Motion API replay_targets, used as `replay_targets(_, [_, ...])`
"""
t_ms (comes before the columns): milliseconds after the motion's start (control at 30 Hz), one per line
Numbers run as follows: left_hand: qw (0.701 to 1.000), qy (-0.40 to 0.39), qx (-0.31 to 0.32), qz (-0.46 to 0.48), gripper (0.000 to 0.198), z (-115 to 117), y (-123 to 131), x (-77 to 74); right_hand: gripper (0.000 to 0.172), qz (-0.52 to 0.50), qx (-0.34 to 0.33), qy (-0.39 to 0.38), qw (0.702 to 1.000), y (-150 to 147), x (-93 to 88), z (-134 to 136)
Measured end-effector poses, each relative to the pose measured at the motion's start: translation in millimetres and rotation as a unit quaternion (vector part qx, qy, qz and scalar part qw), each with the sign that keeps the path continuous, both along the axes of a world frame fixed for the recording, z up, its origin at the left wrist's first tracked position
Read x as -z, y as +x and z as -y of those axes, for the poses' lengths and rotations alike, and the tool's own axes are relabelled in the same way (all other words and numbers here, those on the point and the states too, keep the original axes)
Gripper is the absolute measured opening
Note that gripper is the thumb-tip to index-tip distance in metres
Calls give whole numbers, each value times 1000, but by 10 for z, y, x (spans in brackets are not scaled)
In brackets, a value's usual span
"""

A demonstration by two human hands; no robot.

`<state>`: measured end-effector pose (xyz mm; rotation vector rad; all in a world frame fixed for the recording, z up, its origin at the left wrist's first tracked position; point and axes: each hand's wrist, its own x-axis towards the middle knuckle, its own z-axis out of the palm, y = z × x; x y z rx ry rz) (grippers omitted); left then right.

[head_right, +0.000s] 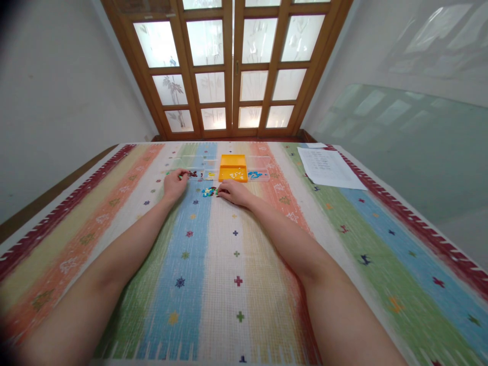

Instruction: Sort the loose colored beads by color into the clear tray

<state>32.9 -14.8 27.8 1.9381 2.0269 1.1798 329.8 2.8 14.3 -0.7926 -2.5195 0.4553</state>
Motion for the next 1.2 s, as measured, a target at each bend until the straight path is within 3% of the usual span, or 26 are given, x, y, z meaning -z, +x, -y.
replay_targets(67, [994, -4, 97, -50, 25, 73, 173, -27, 17, -20, 32, -6, 999, 6, 28, -33])
replay_targets(167, [949, -2, 282, -139, 22, 185, 403, -46, 18, -58, 89, -3, 994, 35, 62, -76])
replay_targets(267, [911, 22, 349, -217, 22, 267, 565, -38, 21, -80, 118, 1, 990, 64, 73, -93])
replay_targets(467, [903, 27, 322, -283, 20, 306, 694, -12, 20, -77, 121, 6, 990, 63, 86, -90])
replay_targets(700, [906, 17, 320, -276, 21, 297, 720, 7, 20, -77, 120, 6, 990, 62, 104, -96])
replay_targets(800, [935, 15, 273, -224, 20, 275, 683, 5, 19, -76, 121, 7, 990, 65, 94, -90])
replay_targets(967, [990, -6, 114, -80, 20, 130, 460, 12, 19, -69, 126, 9, 990, 64, 76, -78])
replay_targets(1100, [998, -13, 33, 50, 22, -32, 244, 57, 19, -64, 122, 5, 990, 65, 80, -78])
replay_targets(1200, [989, -17, 23, 144, 26, -122, 149, 108, 19, -61, 122, 2, 991, 65, 88, -84])
